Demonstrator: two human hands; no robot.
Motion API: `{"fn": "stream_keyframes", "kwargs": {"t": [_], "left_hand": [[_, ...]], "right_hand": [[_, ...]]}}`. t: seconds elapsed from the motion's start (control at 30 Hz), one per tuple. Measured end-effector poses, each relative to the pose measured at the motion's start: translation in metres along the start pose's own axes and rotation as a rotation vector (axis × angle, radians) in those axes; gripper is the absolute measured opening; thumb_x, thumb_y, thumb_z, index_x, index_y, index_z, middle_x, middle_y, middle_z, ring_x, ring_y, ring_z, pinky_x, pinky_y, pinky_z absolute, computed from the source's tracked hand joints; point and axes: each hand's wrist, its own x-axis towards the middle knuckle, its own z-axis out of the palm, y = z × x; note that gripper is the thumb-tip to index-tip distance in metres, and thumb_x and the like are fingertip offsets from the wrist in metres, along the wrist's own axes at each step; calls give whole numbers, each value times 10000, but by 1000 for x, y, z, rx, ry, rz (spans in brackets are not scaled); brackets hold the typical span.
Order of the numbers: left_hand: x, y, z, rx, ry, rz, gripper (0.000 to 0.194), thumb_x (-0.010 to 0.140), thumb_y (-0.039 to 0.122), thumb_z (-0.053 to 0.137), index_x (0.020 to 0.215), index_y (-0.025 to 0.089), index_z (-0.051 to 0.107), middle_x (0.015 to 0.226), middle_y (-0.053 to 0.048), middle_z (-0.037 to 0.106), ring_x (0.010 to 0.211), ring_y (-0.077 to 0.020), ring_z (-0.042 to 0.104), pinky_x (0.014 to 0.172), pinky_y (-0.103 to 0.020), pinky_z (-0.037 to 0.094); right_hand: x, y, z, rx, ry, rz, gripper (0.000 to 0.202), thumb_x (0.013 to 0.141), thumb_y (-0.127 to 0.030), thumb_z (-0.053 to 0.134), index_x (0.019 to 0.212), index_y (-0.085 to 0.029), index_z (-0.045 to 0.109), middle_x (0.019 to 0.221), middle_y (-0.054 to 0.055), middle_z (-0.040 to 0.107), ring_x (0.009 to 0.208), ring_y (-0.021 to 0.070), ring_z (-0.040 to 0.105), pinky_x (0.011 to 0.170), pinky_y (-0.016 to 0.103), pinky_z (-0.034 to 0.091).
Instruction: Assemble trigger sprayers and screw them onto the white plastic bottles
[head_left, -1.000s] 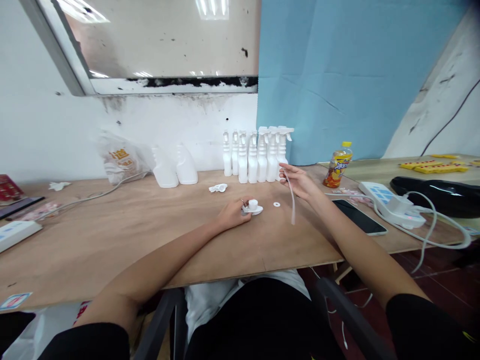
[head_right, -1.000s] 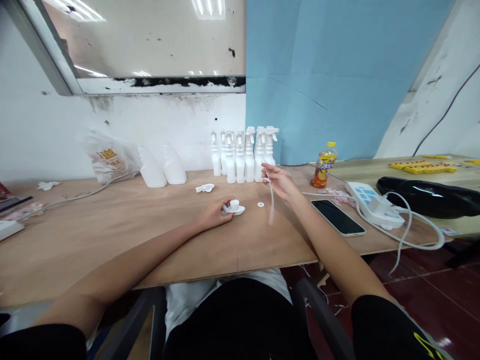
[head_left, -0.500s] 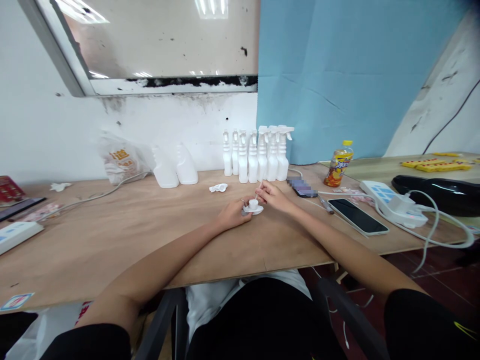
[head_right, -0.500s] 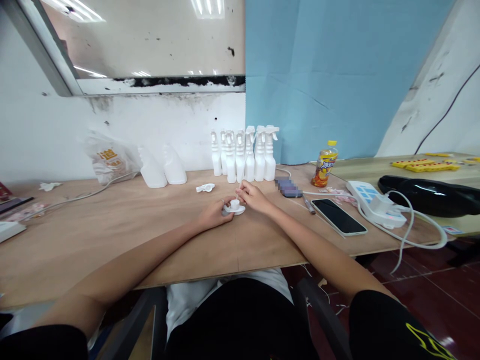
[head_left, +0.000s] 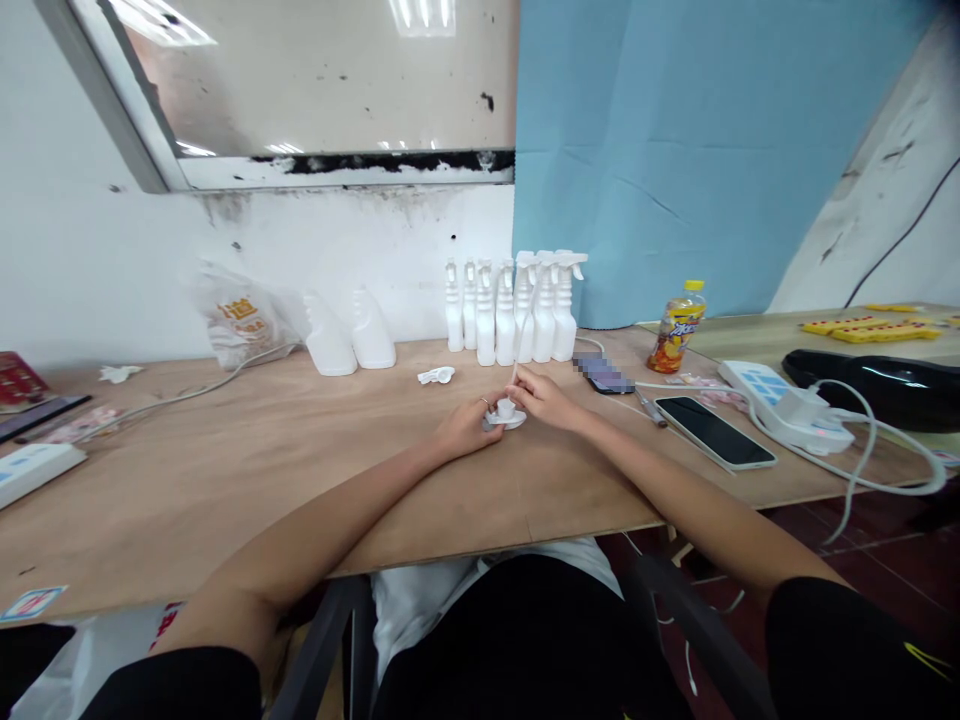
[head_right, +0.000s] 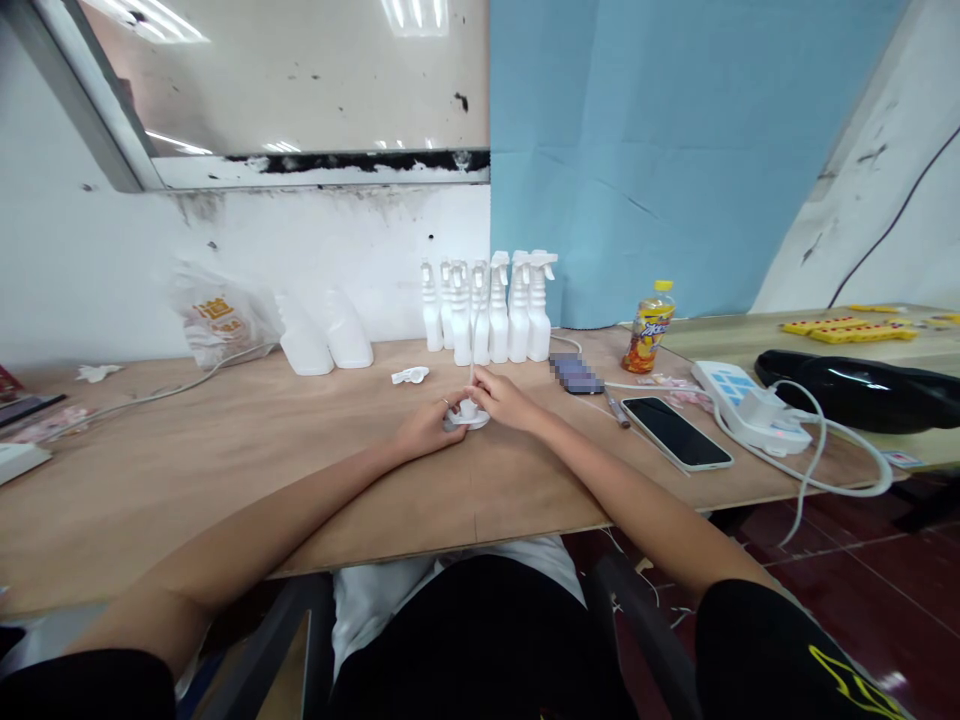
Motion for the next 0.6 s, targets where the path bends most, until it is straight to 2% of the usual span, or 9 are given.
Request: {"fn": "stream_keyframes", "kwargs": {"t": [0.13,0.33,0.43,0.6], "left_hand": [[0,0,1,43,-1,-36,469,814,302,612,1275,230,565,1006,-33,682,862,-206,651,773,-314,523],[1,-1,2,17,5,-28,530,817,312,616,1336,253,526,1005,-22,679,877,-202,657,783,-307,523],[1,-2,2,13,0,-28,505,815,304,611,1313,259,538,1006,-14,677,911,-201,654,815,-309,516],[4,-5,7,-18,10,-32,485,796,298,628,1270,226,554,1007,-30,678,872,-202,642,771,-308,509]], "right_hand": [[0,-4,-1,-163,-37,-57,220,953,-391,493,831,-208,470,693,-13,515,640,153,472,608,274,346],[5,7,0,-126,60,-25,257,929,-409,534,778,-205,491,688,-16,510,644,150,460,603,263,342],[6,9,0,-135,67,-9,249,911,-383,547,748,-198,506,673,-8,529,646,153,464,600,262,334],[8,2,4,-189,62,0,232,868,-317,561,685,-196,488,625,-14,506,601,144,421,583,268,293]]}}
